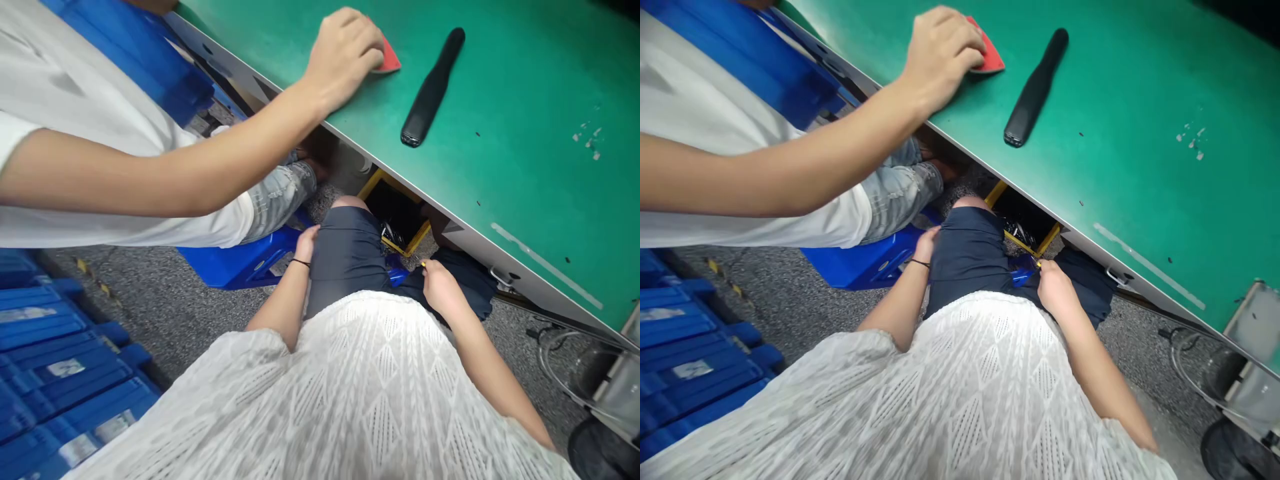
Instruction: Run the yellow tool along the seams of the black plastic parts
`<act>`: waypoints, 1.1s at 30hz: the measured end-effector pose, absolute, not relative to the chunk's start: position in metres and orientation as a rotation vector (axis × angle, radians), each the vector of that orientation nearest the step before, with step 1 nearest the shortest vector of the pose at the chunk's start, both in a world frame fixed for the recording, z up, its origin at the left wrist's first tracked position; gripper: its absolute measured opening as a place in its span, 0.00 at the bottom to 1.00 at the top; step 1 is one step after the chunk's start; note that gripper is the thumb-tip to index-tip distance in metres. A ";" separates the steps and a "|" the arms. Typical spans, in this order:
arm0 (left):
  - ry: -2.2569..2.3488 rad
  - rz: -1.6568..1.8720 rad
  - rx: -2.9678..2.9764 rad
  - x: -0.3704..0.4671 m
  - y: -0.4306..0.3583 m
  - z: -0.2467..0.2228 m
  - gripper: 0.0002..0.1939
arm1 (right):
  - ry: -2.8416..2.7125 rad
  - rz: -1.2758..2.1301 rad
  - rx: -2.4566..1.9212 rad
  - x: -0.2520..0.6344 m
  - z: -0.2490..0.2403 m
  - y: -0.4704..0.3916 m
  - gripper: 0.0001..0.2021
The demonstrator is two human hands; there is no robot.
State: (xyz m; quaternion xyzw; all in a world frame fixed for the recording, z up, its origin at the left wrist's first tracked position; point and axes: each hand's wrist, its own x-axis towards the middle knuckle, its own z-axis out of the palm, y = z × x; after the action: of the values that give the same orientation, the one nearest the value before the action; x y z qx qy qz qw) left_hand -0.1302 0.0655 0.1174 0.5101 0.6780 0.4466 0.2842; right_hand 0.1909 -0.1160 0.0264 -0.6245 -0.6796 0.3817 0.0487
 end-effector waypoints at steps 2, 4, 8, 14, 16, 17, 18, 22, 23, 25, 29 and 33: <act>1.845 1.213 1.276 -0.137 -0.002 0.079 0.18 | -1.963 1.250 -1.825 0.189 0.025 -0.112 0.16; 1.811 1.225 1.243 -0.139 -0.047 0.046 0.14 | -1.824 1.335 -1.736 0.185 0.024 -0.111 0.12; 1.363 1.039 1.276 -0.104 -0.067 0.026 0.14 | -1.518 1.497 -1.535 0.172 0.027 -0.114 0.21; 0.952 0.875 1.072 -0.017 -0.074 0.034 0.16 | -1.280 1.620 -1.361 0.159 0.043 -0.119 0.21; 0.963 0.862 1.031 -0.005 -0.078 0.032 0.15 | -1.245 1.628 -1.362 0.162 0.044 -0.119 0.21; 0.969 0.861 1.014 -0.002 -0.078 0.030 0.15 | -1.226 1.631 -1.369 0.164 0.043 -0.119 0.20; 0.978 0.870 0.995 -0.001 -0.076 0.028 0.14 | -1.204 1.640 -1.378 0.166 0.040 -0.119 0.19; 1.085 1.004 0.883 -0.014 -0.056 0.015 0.13 | -1.086 1.740 -1.392 0.173 0.019 -0.120 0.18; 1.130 1.040 0.858 -0.020 -0.051 0.011 0.13 | -1.042 1.771 -1.390 0.173 0.011 -0.119 0.19; 1.220 1.094 0.851 -0.036 -0.042 0.007 0.14 | -0.931 1.818 -1.391 0.175 -0.007 -0.118 0.21; 1.264 1.029 1.102 -0.069 -0.043 0.014 0.20 | -0.697 1.827 -1.423 0.185 -0.038 -0.111 0.21; 1.061 0.462 1.459 -0.090 -0.061 0.038 0.11 | -0.554 1.831 -1.431 0.196 -0.054 -0.101 0.17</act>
State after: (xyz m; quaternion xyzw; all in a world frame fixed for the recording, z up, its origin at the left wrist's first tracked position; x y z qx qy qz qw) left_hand -0.0903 -0.0613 0.0375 0.6285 0.4570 0.1990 0.5971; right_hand 0.1964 -0.1015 -0.0541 -0.5570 -0.2157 0.7129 0.3675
